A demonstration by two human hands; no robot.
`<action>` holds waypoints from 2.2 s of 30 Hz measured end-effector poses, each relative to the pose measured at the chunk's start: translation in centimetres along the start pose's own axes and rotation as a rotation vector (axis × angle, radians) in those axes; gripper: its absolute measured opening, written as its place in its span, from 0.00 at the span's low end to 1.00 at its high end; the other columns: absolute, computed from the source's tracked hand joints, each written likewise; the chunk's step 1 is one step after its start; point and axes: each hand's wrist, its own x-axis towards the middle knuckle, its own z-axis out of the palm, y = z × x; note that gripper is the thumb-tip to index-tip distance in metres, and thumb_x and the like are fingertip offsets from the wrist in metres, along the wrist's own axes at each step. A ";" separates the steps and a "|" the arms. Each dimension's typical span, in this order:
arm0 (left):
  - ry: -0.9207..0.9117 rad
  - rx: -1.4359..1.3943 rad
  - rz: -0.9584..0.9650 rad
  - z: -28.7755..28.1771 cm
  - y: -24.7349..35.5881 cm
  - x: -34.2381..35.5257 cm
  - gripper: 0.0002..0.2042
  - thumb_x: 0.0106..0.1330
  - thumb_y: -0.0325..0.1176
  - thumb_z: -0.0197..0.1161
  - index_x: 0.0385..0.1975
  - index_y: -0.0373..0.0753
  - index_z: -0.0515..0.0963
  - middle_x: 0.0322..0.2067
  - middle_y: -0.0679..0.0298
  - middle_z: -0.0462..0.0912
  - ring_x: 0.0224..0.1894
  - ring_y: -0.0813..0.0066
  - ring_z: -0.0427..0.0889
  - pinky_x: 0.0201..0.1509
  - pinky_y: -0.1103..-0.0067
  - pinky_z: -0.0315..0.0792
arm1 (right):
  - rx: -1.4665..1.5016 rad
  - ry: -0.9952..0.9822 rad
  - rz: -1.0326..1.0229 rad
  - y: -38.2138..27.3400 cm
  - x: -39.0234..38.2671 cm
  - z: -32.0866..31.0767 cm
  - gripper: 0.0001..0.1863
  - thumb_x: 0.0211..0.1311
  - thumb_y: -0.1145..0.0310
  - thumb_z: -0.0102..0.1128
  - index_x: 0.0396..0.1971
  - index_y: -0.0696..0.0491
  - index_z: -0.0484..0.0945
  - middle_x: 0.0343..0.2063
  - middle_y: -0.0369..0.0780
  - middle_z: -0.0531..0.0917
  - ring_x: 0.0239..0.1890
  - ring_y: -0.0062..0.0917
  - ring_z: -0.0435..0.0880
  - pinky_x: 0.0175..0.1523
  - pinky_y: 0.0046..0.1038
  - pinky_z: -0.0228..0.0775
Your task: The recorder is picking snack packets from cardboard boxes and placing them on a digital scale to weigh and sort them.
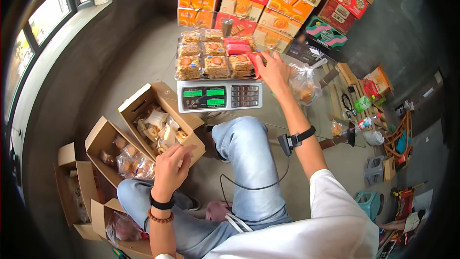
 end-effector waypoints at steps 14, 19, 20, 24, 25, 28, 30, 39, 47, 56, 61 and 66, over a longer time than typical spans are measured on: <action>0.726 -0.682 -0.225 -10.7 3.9 -8.9 0.11 0.74 0.27 0.56 0.50 0.29 0.78 0.34 0.55 0.83 0.36 0.65 0.84 0.52 0.68 0.79 | 0.817 -0.193 -0.603 -17.6 -9.2 -8.2 0.16 0.72 0.69 0.64 0.56 0.56 0.86 0.57 0.46 0.84 0.56 0.40 0.86 0.60 0.35 0.77; 1.045 -0.625 -0.672 -13.3 -4.2 -24.5 0.10 0.74 0.24 0.61 0.52 0.33 0.81 0.40 0.62 0.86 0.44 0.73 0.86 0.52 0.76 0.81 | 1.192 -0.865 -0.629 -24.9 -14.5 -6.0 0.17 0.71 0.75 0.62 0.58 0.57 0.86 0.61 0.44 0.85 0.54 0.28 0.86 0.59 0.29 0.79; 1.027 -0.577 -0.755 -13.0 -7.3 -27.9 0.10 0.74 0.24 0.61 0.52 0.35 0.82 0.41 0.64 0.86 0.45 0.75 0.86 0.52 0.77 0.80 | 1.187 -0.982 -0.538 -25.9 -15.5 -4.9 0.18 0.72 0.75 0.61 0.59 0.57 0.85 0.62 0.44 0.84 0.55 0.25 0.86 0.59 0.28 0.78; 0.627 0.049 -1.320 -7.2 -17.2 -41.4 0.11 0.71 0.30 0.70 0.50 0.34 0.85 0.42 0.61 0.91 0.43 0.76 0.87 0.51 0.77 0.80 | 1.119 -1.091 -0.637 -26.2 -18.0 -1.9 0.17 0.73 0.75 0.62 0.59 0.57 0.86 0.63 0.43 0.85 0.53 0.25 0.86 0.58 0.27 0.80; 0.589 0.089 -1.310 -5.0 -19.0 -44.0 0.11 0.70 0.33 0.71 0.46 0.33 0.86 0.39 0.60 0.92 0.42 0.74 0.88 0.50 0.76 0.81 | 1.112 -1.112 -0.629 -26.2 -18.1 -1.4 0.17 0.72 0.75 0.63 0.58 0.57 0.86 0.62 0.43 0.85 0.52 0.25 0.87 0.57 0.28 0.80; 0.542 0.287 -1.550 1.6 -23.0 -49.4 0.15 0.69 0.44 0.73 0.38 0.35 0.88 0.30 0.61 0.91 0.34 0.72 0.89 0.43 0.75 0.81 | 1.101 -1.144 -0.583 -26.0 -18.0 -0.9 0.17 0.73 0.74 0.64 0.59 0.56 0.86 0.61 0.42 0.85 0.51 0.25 0.87 0.56 0.28 0.81; 0.640 0.159 -1.709 3.7 -26.0 -51.7 0.21 0.70 0.51 0.73 0.42 0.36 0.88 0.26 0.64 0.90 0.26 0.75 0.88 0.34 0.75 0.80 | 1.097 -1.152 -0.509 -26.1 -17.7 -0.9 0.17 0.73 0.73 0.64 0.59 0.56 0.86 0.61 0.42 0.86 0.51 0.24 0.87 0.56 0.28 0.81; 0.270 -0.135 -1.388 5.5 -30.7 -56.9 0.27 0.71 0.52 0.71 0.62 0.39 0.83 0.39 0.52 0.90 0.37 0.54 0.88 0.43 0.61 0.82 | 1.153 -1.011 -0.701 -26.3 -18.3 0.8 0.15 0.73 0.70 0.63 0.55 0.57 0.86 0.54 0.46 0.87 0.59 0.35 0.87 0.65 0.34 0.78; 0.755 -0.126 -1.344 -1.9 -20.8 -44.7 0.15 0.80 0.37 0.62 0.31 0.34 0.81 0.23 0.72 0.77 0.24 0.82 0.72 0.26 0.78 0.68 | 1.243 -0.926 -0.702 -26.5 -20.0 0.5 0.16 0.70 0.64 0.61 0.49 0.57 0.87 0.47 0.48 0.89 0.53 0.46 0.88 0.61 0.42 0.80; 0.805 -0.164 -0.689 -11.0 1.3 -23.5 0.16 0.80 0.30 0.64 0.60 0.26 0.82 0.58 0.54 0.82 0.52 0.66 0.83 0.53 0.74 0.81 | 1.477 -0.549 -0.953 -26.6 -20.6 -4.6 0.46 0.59 0.64 0.76 0.78 0.53 0.65 0.65 0.53 0.79 0.65 0.51 0.79 0.71 0.44 0.72; 0.466 0.277 -0.404 -9.9 4.4 -15.0 0.16 0.75 0.16 0.65 0.61 0.30 0.83 0.63 0.58 0.74 0.51 0.67 0.84 0.51 0.73 0.81 | 1.398 -0.498 -0.914 -23.7 -18.1 -10.5 0.60 0.49 0.63 0.81 0.83 0.53 0.56 0.57 0.50 0.80 0.57 0.46 0.81 0.63 0.43 0.74; 0.012 -0.656 -0.113 -9.3 7.4 -5.4 0.15 0.81 0.28 0.61 0.63 0.32 0.81 0.62 0.57 0.77 0.48 0.63 0.86 0.52 0.69 0.82 | 1.332 -0.176 -0.719 -15.7 -11.4 -13.2 0.52 0.55 0.61 0.78 0.81 0.49 0.62 0.51 0.44 0.82 0.47 0.42 0.86 0.52 0.42 0.81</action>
